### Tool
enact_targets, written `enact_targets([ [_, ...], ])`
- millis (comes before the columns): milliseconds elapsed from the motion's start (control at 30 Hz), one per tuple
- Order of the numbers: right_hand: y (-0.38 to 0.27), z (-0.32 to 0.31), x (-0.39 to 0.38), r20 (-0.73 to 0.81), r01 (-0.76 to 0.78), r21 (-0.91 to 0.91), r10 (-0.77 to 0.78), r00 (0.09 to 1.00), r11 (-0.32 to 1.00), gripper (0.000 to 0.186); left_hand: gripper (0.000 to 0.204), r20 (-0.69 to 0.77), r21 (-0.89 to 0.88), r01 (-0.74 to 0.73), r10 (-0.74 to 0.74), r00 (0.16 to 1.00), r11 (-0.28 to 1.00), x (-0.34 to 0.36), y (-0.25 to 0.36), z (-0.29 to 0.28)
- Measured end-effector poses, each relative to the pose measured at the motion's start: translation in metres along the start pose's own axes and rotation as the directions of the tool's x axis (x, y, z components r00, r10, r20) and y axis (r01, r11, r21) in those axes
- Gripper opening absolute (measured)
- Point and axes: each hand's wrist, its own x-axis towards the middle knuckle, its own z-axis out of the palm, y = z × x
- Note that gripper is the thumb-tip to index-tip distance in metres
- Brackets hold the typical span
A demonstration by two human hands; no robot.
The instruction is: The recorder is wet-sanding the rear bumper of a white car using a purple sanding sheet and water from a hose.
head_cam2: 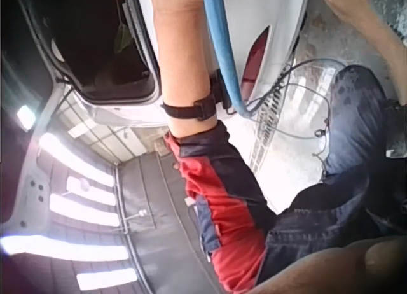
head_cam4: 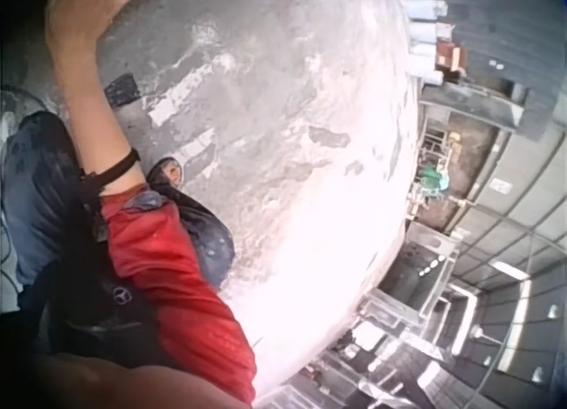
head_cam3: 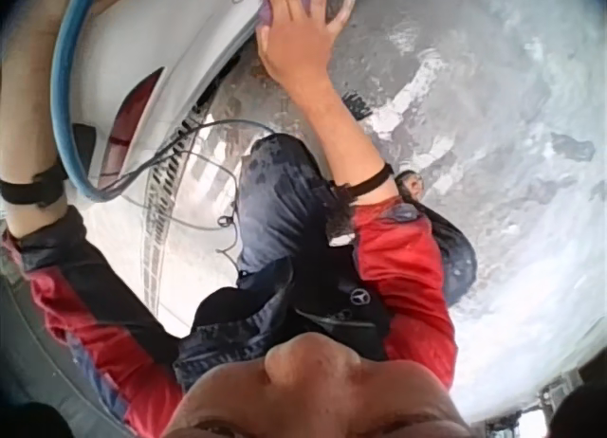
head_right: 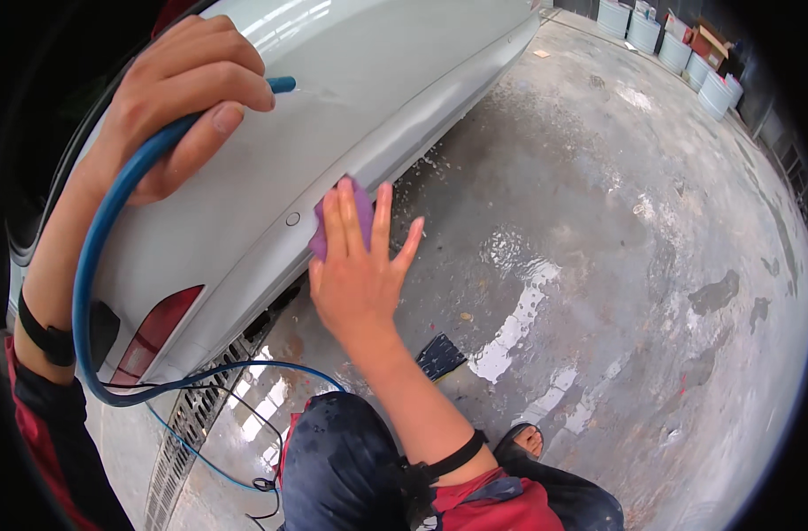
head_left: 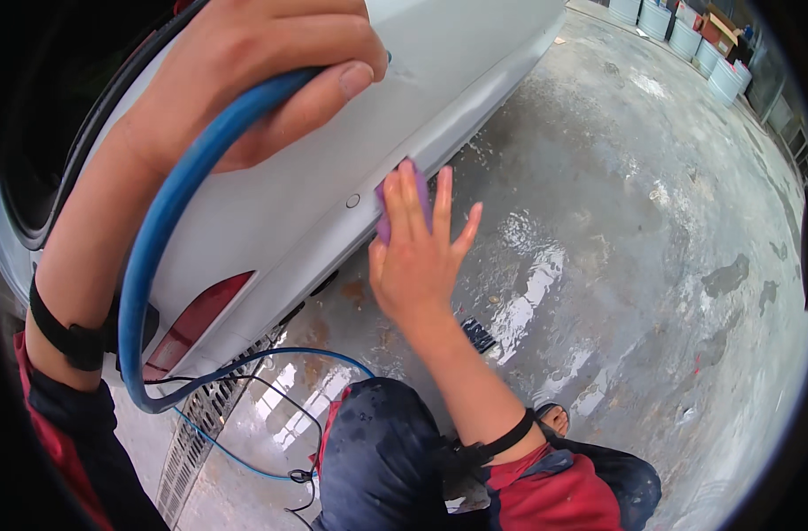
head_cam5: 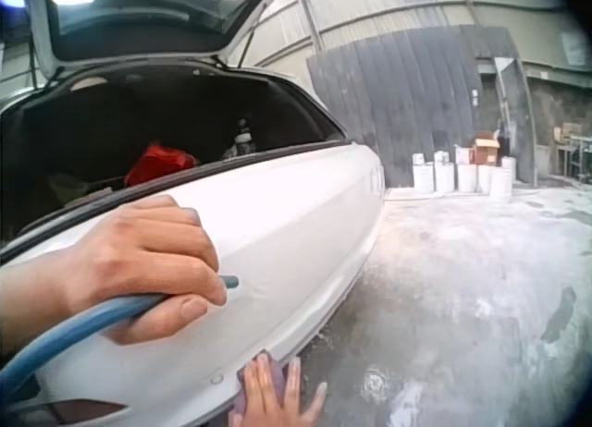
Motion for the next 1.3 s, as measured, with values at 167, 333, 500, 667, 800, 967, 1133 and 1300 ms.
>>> enact_targets([
  [167, 0.021, 0.005, 0.025, -0.167, -0.09, -0.038, 0.082, 0.983, 0.995, 0.075, 0.022, -0.079, -0.124, 0.043, -0.053, 0.995, 0.991, 0.0, 0.003, -0.001],
  [333, -0.022, 0.001, -0.019, -0.001, -0.003, 0.055, 0.003, 1.0, 0.999, 0.07, 0.022, -0.025, 0.019, -0.048, 0.049, 0.999, 0.999, 0.001, 0.003, 0.0],
  [500, 0.026, -0.001, 0.024, -0.108, -0.066, -0.129, 0.052, 0.993, 0.989, 0.076, 0.029, -0.018, -0.111, 0.079, -0.082, 0.996, 0.991, 0.001, 0.001, -0.001],
  [667, -0.001, -0.006, 0.0, 0.049, -0.045, 0.008, 0.045, 0.998, 0.999, 0.075, 0.032, -0.019, -0.091, -0.019, 0.017, 1.0, 0.996, -0.011, 0.005, -0.009],
  [800, -0.006, -0.002, -0.021, 0.08, 0.026, 0.11, -0.035, 0.996, 0.994, 0.074, 0.028, 0.015, -0.157, -0.011, 0.014, 1.0, 0.988, -0.036, 0.017, -0.026],
  [967, 0.018, -0.002, 0.005, -0.112, -0.034, -0.066, 0.026, 0.993, 0.997, 0.075, 0.031, 0.097, -0.026, 0.096, -0.093, 0.991, 0.995, -0.057, 0.026, -0.028],
  [1133, -0.042, 0.0, -0.046, 0.172, 0.039, 0.279, -0.09, 0.981, 0.959, 0.088, 0.031, 0.087, 0.0, 0.141, -0.14, 0.986, 0.99, -0.062, 0.029, -0.029],
  [1300, -0.001, 0.004, -0.007, -0.028, -0.015, -0.052, 0.013, 1.0, 0.999, 0.086, 0.036, 0.147, 0.021, 0.131, -0.133, 0.98, 0.991, -0.06, 0.03, -0.032],
])
